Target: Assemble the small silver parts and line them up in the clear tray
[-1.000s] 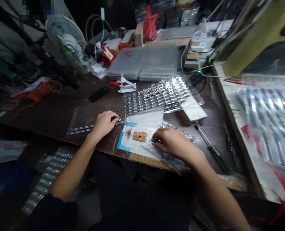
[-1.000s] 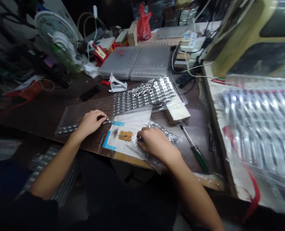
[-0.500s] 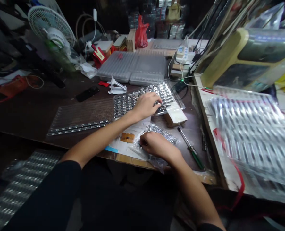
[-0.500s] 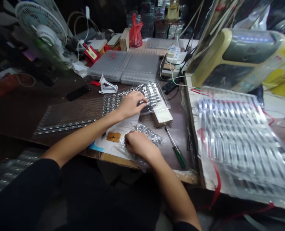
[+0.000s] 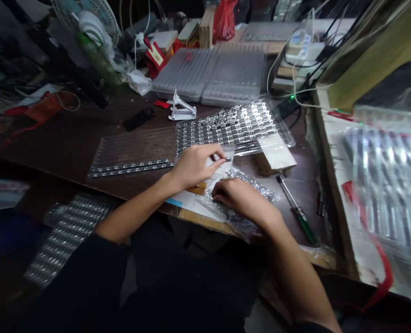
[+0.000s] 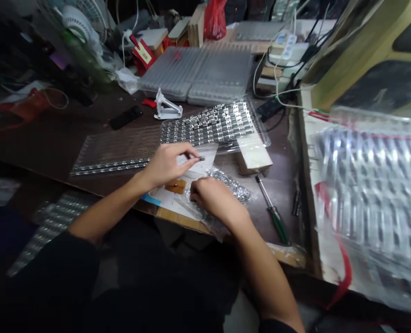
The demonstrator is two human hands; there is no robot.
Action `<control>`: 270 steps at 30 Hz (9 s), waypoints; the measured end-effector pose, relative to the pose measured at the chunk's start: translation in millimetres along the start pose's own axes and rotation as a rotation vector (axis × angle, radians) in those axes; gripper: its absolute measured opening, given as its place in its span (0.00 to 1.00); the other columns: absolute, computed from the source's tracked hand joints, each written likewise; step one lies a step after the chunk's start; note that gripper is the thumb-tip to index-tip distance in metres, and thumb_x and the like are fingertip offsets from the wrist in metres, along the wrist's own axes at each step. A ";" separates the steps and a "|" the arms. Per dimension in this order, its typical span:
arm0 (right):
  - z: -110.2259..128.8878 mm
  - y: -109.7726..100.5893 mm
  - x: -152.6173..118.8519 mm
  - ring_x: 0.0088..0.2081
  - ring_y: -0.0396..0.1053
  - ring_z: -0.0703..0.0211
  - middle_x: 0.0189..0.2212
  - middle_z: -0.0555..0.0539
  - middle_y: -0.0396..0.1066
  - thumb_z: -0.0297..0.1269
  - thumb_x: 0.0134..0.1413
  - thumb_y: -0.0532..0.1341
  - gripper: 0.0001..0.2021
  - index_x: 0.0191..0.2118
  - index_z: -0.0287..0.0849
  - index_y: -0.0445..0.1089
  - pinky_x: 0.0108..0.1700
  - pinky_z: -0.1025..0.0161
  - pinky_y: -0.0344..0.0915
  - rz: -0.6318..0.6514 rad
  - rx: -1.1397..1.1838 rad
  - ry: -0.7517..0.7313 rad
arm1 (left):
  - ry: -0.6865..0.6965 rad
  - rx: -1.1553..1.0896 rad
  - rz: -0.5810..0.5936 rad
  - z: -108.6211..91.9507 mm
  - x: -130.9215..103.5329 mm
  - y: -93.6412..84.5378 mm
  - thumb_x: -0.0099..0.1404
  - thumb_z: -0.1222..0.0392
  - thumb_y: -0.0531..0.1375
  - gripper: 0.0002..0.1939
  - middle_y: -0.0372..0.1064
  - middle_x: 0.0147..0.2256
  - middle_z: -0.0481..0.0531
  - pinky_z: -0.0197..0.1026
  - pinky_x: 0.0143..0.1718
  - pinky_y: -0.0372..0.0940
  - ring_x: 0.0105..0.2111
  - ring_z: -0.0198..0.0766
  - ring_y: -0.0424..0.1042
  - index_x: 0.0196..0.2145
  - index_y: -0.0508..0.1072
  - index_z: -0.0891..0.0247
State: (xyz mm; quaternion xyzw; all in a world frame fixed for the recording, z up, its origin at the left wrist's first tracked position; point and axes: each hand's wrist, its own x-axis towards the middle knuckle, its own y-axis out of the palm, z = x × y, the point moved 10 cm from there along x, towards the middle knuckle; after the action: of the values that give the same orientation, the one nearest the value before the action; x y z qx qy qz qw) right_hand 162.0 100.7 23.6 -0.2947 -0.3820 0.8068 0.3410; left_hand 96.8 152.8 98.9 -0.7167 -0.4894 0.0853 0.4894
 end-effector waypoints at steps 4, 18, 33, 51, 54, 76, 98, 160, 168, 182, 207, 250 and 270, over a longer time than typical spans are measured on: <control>5.0 -18.4 -1.7 0.33 0.73 0.56 0.34 0.45 0.78 0.30 0.63 0.58 0.07 0.37 0.42 0.75 0.35 0.63 0.62 -0.181 0.087 -0.056 | -0.207 0.164 0.068 51.1 -71.8 -14.0 0.67 0.60 0.59 0.05 0.76 0.36 0.50 0.43 0.43 0.67 0.37 0.41 0.74 0.38 0.75 0.60; -4.3 -26.8 11.6 0.36 0.72 0.57 0.35 0.45 0.77 0.34 0.63 0.57 0.09 0.38 0.41 0.75 0.39 0.62 0.64 -0.402 0.165 -0.007 | -0.107 -0.159 -0.099 57.3 -106.6 -6.8 0.67 0.56 0.65 0.06 0.80 0.39 0.51 0.43 0.47 0.69 0.41 0.39 0.77 0.39 0.79 0.59; 9.5 -4.9 25.6 0.40 0.75 0.56 0.39 0.45 0.78 0.27 0.59 0.57 0.11 0.41 0.43 0.77 0.43 0.61 0.68 -0.302 0.139 -0.033 | -0.111 -0.172 -0.020 59.9 -107.6 4.6 0.68 0.59 0.63 0.06 0.80 0.40 0.52 0.44 0.46 0.68 0.42 0.40 0.77 0.40 0.80 0.58; 48.3 24.4 32.4 0.40 0.72 0.53 0.40 0.41 0.76 0.32 0.69 0.54 0.13 0.46 0.42 0.76 0.43 0.59 0.65 -0.192 -0.265 -0.170 | -0.305 0.048 -0.060 74.7 -118.3 -2.1 0.67 0.62 0.62 0.03 0.78 0.41 0.50 0.46 0.47 0.64 0.45 0.45 0.73 0.39 0.75 0.59; 46.4 15.5 28.2 0.39 0.72 0.53 0.41 0.42 0.76 0.33 0.69 0.53 0.14 0.50 0.43 0.75 0.42 0.60 0.65 -0.194 -0.212 -0.173 | -0.307 0.022 -0.109 73.8 -117.9 -7.3 0.68 0.60 0.61 0.03 0.78 0.39 0.50 0.46 0.46 0.65 0.43 0.43 0.74 0.38 0.76 0.59; 4.2 -7.1 5.7 0.31 0.71 0.59 0.34 0.46 0.76 0.32 0.63 0.57 0.07 0.39 0.41 0.73 0.34 0.64 0.59 -0.128 0.048 -0.027 | -0.317 -0.085 -0.147 51.8 -100.5 15.3 0.62 0.64 0.67 0.03 0.77 0.34 0.51 0.43 0.41 0.67 0.38 0.42 0.74 0.32 0.76 0.61; 35.6 14.5 29.6 0.40 0.74 0.56 0.40 0.43 0.76 0.28 0.65 0.54 0.12 0.43 0.41 0.75 0.44 0.62 0.68 -0.216 0.169 -0.161 | -0.331 -0.232 -0.282 69.3 -129.7 -28.1 0.65 0.61 0.66 0.11 0.79 0.42 0.50 0.38 0.46 0.72 0.41 0.38 0.79 0.46 0.75 0.60; 3.4 -4.9 1.3 0.38 0.77 0.55 0.37 0.43 0.80 0.32 0.61 0.60 0.09 0.39 0.43 0.79 0.38 0.66 0.63 -0.038 -0.093 -0.023 | 0.084 0.220 0.045 -5.0 87.8 38.8 0.65 0.62 0.60 0.08 0.76 0.42 0.53 0.48 0.52 0.64 0.46 0.46 0.72 0.40 0.79 0.61; 4.0 -6.0 2.1 0.39 0.77 0.52 0.37 0.41 0.79 0.32 0.62 0.59 0.08 0.39 0.42 0.78 0.38 0.63 0.65 -0.054 -0.092 -0.020 | -0.063 0.215 -0.017 54.4 55.7 -10.0 0.66 0.64 0.58 0.10 0.77 0.41 0.53 0.45 0.49 0.65 0.43 0.43 0.73 0.41 0.79 0.62; 2.1 4.0 5.5 0.34 0.72 0.57 0.35 0.46 0.77 0.27 0.57 0.58 0.08 0.36 0.43 0.74 0.33 0.65 0.60 -0.018 -0.100 -0.010 | -0.320 0.416 0.108 125.5 -38.9 -43.5 0.64 0.59 0.62 0.04 0.75 0.38 0.54 0.47 0.48 0.65 0.43 0.48 0.71 0.34 0.77 0.61; 9.9 -10.5 17.9 0.38 0.74 0.56 0.38 0.45 0.78 0.28 0.62 0.57 0.09 0.41 0.41 0.75 0.41 0.61 0.66 -0.246 0.160 -0.124 | -0.198 -0.185 -0.139 58.2 -113.7 1.7 0.65 0.63 0.66 0.05 0.78 0.38 0.51 0.40 0.43 0.68 0.39 0.39 0.76 0.40 0.79 0.61; 2.8 6.4 12.3 0.33 0.72 0.52 0.34 0.41 0.76 0.34 0.61 0.59 0.08 0.35 0.41 0.75 0.32 0.60 0.59 -0.086 -0.275 0.084 | -0.251 -0.033 -0.151 42.4 -102.9 12.4 0.66 0.58 0.65 0.04 0.78 0.35 0.49 0.44 0.44 0.64 0.39 0.42 0.74 0.34 0.77 0.60; 18.0 -7.2 23.0 0.38 0.74 0.55 0.37 0.44 0.76 0.31 0.64 0.56 0.09 0.40 0.42 0.74 0.42 0.61 0.68 -0.340 0.175 -0.128 | -0.182 -0.133 -0.378 37.2 -118.6 -25.3 0.68 0.61 0.63 0.04 0.79 0.39 0.51 0.43 0.46 0.68 0.41 0.40 0.77 0.41 0.76 0.61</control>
State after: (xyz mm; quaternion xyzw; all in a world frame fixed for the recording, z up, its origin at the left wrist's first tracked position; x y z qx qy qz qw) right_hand 137.4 114.5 34.1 -0.1436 -0.3754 0.7849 0.4715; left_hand -1.3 83.8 57.6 -0.6321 -0.6619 0.0239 0.4022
